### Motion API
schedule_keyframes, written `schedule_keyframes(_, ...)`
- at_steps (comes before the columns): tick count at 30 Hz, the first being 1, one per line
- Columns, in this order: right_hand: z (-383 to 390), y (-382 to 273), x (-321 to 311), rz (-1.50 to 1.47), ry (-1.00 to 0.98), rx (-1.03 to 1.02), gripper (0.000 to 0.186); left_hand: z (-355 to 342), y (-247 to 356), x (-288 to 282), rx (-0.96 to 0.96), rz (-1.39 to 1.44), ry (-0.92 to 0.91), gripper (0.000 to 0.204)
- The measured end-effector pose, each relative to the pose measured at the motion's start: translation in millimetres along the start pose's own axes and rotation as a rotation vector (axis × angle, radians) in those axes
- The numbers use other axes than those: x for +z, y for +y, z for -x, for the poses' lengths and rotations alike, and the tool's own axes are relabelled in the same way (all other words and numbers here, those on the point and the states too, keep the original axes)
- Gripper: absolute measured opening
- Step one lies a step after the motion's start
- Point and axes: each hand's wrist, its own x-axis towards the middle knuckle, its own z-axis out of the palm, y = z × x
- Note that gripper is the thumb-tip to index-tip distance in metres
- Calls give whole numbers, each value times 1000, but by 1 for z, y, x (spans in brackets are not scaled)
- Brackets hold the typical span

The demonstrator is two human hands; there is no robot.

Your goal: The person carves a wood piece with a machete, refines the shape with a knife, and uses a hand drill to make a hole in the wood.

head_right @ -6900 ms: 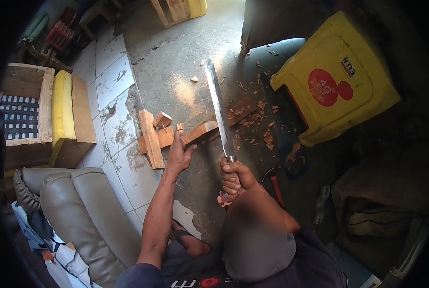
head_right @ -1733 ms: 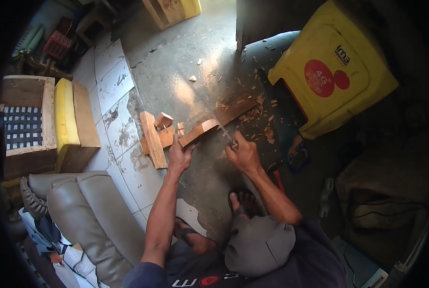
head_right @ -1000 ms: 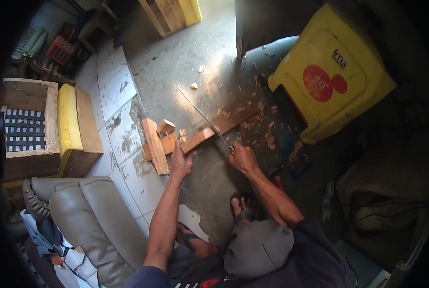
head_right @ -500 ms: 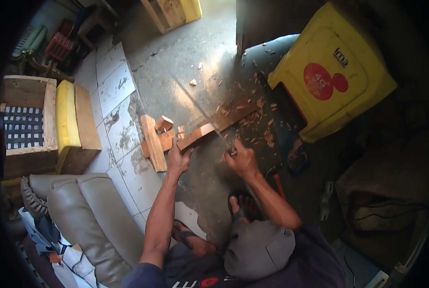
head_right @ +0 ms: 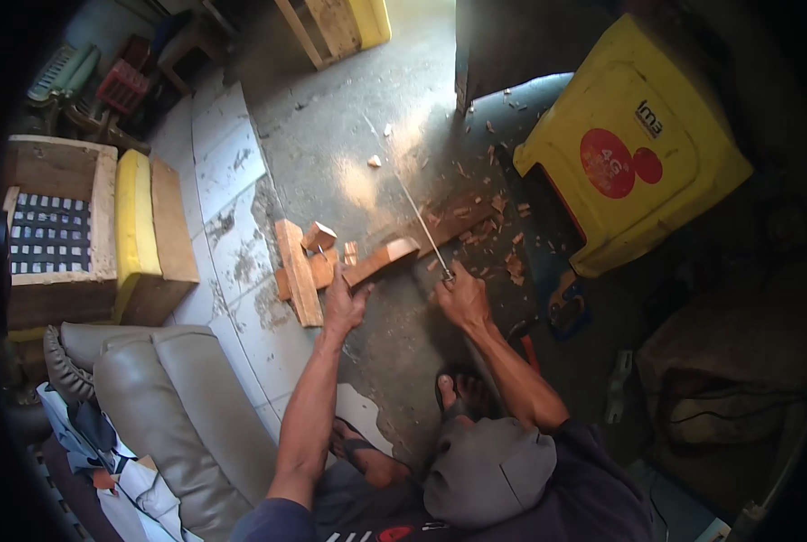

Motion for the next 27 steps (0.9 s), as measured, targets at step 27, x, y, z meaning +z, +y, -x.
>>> schedule_keyframes(27,8,5,-6,57,-7,1,26,8,-14,9,-40,88,31,48)
